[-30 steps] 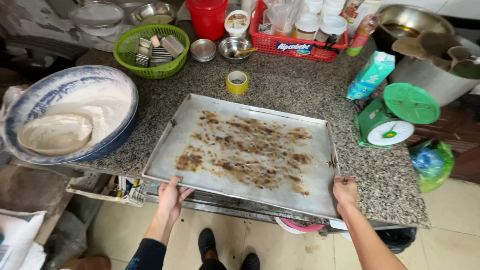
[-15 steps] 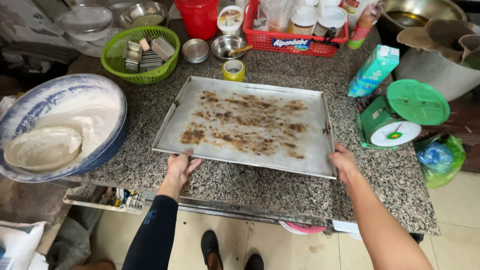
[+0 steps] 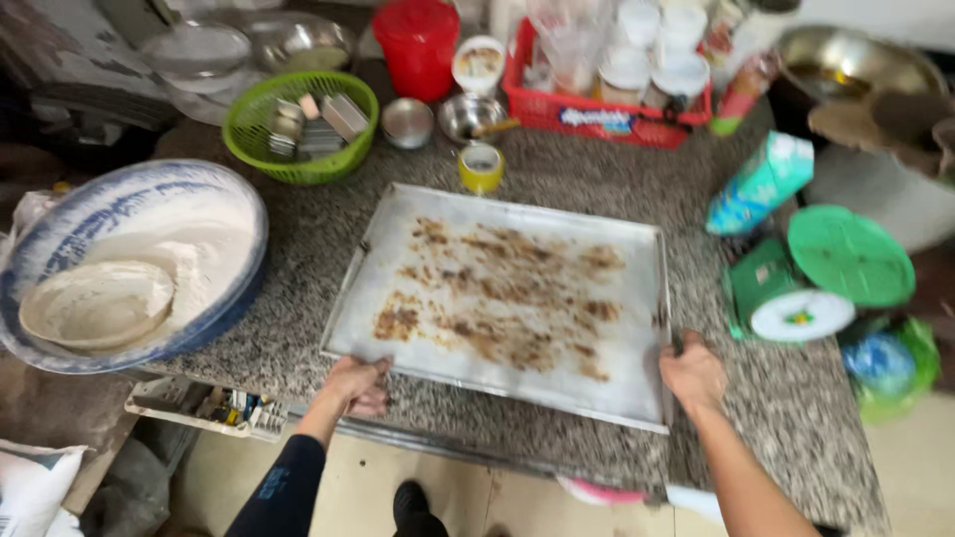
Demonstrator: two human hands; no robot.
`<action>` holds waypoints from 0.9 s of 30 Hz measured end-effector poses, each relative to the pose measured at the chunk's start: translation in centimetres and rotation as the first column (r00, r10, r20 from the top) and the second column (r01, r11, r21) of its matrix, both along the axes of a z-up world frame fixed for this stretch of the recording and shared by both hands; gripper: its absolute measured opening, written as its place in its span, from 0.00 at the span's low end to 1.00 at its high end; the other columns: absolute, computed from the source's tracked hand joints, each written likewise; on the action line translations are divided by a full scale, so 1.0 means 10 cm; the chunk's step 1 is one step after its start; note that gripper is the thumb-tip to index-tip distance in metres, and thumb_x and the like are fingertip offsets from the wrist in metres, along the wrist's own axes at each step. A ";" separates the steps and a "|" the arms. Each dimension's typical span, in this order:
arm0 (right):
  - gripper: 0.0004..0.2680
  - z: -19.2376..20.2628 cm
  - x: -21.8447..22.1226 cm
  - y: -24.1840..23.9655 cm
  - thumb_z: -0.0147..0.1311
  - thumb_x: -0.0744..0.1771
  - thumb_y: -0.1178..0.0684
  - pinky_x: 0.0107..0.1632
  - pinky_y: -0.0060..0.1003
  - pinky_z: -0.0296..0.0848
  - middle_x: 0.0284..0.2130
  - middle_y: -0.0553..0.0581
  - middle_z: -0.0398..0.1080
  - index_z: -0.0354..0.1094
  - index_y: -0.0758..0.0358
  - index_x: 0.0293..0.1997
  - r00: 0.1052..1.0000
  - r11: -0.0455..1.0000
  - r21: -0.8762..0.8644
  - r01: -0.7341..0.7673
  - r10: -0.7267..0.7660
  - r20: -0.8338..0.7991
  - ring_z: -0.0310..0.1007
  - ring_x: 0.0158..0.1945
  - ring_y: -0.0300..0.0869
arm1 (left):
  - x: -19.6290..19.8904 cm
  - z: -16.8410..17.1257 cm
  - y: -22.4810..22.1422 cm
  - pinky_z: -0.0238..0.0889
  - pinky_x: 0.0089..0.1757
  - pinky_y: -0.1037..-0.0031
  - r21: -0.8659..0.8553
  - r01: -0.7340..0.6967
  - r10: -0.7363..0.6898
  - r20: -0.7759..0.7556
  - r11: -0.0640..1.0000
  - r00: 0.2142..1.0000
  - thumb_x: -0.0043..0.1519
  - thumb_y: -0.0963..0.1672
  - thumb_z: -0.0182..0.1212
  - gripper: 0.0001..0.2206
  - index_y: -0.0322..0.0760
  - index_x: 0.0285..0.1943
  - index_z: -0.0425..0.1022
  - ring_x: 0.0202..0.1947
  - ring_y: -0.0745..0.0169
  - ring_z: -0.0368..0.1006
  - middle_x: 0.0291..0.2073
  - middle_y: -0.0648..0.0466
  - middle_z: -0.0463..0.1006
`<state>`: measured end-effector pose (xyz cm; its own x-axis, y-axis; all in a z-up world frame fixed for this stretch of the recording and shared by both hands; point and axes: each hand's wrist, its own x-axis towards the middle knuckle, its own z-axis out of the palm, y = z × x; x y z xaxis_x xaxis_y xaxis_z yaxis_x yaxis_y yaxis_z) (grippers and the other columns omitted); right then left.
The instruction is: The person takes paper cups and a tray from a rack, then places metal baking molds into the tray by hand.
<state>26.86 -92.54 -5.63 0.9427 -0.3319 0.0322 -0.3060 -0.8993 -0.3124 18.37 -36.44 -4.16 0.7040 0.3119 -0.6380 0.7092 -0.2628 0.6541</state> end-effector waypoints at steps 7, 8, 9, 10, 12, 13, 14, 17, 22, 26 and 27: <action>0.12 0.75 0.73 1.22 0.56 0.69 0.45 0.49 0.45 0.75 0.38 0.65 0.78 0.74 0.65 0.45 0.931 0.915 0.316 -0.250 0.137 0.340 0.79 0.43 0.54 | 0.61 0.97 0.60 0.66 0.22 0.73 0.009 0.104 -0.102 0.275 0.995 0.956 0.64 0.51 0.63 0.17 0.31 0.36 0.79 0.17 0.67 0.73 0.20 0.52 0.78; 0.13 0.85 0.81 1.44 0.56 0.70 0.43 0.48 0.43 0.75 0.37 0.65 0.78 0.74 0.65 0.43 0.930 0.900 0.336 -0.277 0.163 0.329 0.79 0.41 0.52 | 0.78 1.07 0.74 0.66 0.23 0.74 0.046 0.102 -0.112 0.353 0.994 0.929 0.65 0.51 0.63 0.19 0.29 0.35 0.78 0.18 0.68 0.73 0.20 0.53 0.78; 0.14 0.95 0.91 1.66 0.56 0.70 0.42 0.47 0.42 0.75 0.36 0.65 0.78 0.75 0.66 0.42 0.929 0.885 0.355 -0.303 0.190 0.318 0.80 0.40 0.51 | 0.99 1.15 0.90 0.66 0.24 0.72 0.079 0.080 -0.106 0.426 0.994 0.898 0.64 0.51 0.63 0.17 0.30 0.38 0.78 0.18 0.66 0.73 0.21 0.51 0.78; 0.13 1.04 0.99 1.87 0.56 0.70 0.43 0.46 0.40 0.74 0.36 0.63 0.79 0.75 0.66 0.42 0.911 0.860 0.371 -0.352 0.222 0.348 0.79 0.40 0.48 | 1.22 1.23 1.07 0.65 0.25 0.70 0.111 0.060 -0.107 0.491 0.992 0.865 0.64 0.50 0.62 0.16 0.30 0.40 0.78 0.19 0.63 0.72 0.22 0.49 0.79; 0.11 1.18 1.16 2.31 0.56 0.70 0.46 0.45 0.38 0.73 0.37 0.60 0.79 0.76 0.65 0.43 0.871 0.804 0.397 -0.442 0.279 0.404 0.79 0.41 0.44 | 1.63 1.30 1.44 0.69 0.30 0.68 0.315 -0.001 -0.188 0.568 0.949 0.801 0.61 0.50 0.64 0.15 0.33 0.44 0.79 0.24 0.58 0.77 0.25 0.50 0.81; 0.10 1.23 1.27 2.54 0.56 0.69 0.48 0.43 0.36 0.73 0.38 0.58 0.78 0.73 0.64 0.47 0.864 0.729 0.488 -0.480 0.296 0.407 0.77 0.39 0.42 | 1.83 1.29 1.63 0.70 0.32 0.67 0.409 -0.037 -0.236 0.595 0.912 0.768 0.59 0.50 0.65 0.16 0.35 0.47 0.80 0.26 0.55 0.79 0.27 0.50 0.82; 0.10 1.28 1.40 2.76 0.55 0.69 0.51 0.41 0.34 0.74 0.39 0.57 0.77 0.71 0.64 0.52 0.859 0.645 0.574 -0.505 0.308 0.410 0.75 0.38 0.40 | 2.06 1.28 1.82 0.70 0.35 0.64 0.461 -0.032 -0.268 0.569 0.887 0.778 0.58 0.51 0.65 0.18 0.35 0.50 0.78 0.31 0.51 0.79 0.29 0.47 0.82; 0.12 1.31 1.73 3.31 0.54 0.68 0.56 0.40 0.31 0.74 0.41 0.53 0.76 0.66 0.64 0.58 0.849 0.493 0.693 -0.526 0.344 0.401 0.75 0.38 0.36 | 2.78 1.12 2.35 0.70 0.43 0.56 0.577 -0.032 -0.337 0.520 0.816 0.785 0.57 0.52 0.66 0.25 0.33 0.58 0.72 0.42 0.39 0.78 0.39 0.40 0.82; 0.13 1.28 2.05 3.90 0.52 0.69 0.58 0.42 0.30 0.74 0.41 0.53 0.75 0.63 0.65 0.60 0.852 0.444 0.741 -0.503 0.401 0.338 0.75 0.39 0.36 | 3.83 0.61 3.07 0.66 0.52 0.51 0.645 -0.056 -0.313 0.443 0.762 0.840 0.61 0.52 0.65 0.26 0.28 0.60 0.71 0.54 0.32 0.73 0.53 0.32 0.77; 0.14 1.28 2.24 4.21 0.51 0.68 0.58 0.41 0.30 0.74 0.39 0.52 0.74 0.64 0.64 0.61 0.857 0.478 0.740 -0.473 0.444 0.261 0.76 0.40 0.36 | 4.51 0.13 3.40 0.66 0.53 0.51 0.552 -0.003 -0.145 0.224 0.834 0.964 0.61 0.53 0.63 0.27 0.26 0.58 0.71 0.56 0.34 0.72 0.54 0.32 0.76; 0.14 1.26 2.30 4.28 0.51 0.68 0.58 0.41 0.30 0.74 0.39 0.51 0.74 0.64 0.63 0.61 0.860 0.490 0.741 -0.459 0.455 0.232 0.76 0.40 0.36 | 4.66 0.01 3.43 0.66 0.53 0.51 0.563 0.034 -0.154 0.167 0.826 0.974 0.64 0.54 0.61 0.26 0.25 0.57 0.72 0.56 0.33 0.73 0.54 0.32 0.76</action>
<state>49.83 -49.75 7.01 0.9702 0.2421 -0.0071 0.0799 -0.3477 -0.9342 64.97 -2.18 -4.10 0.8396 0.4953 -0.2230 0.5347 -0.6814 0.4997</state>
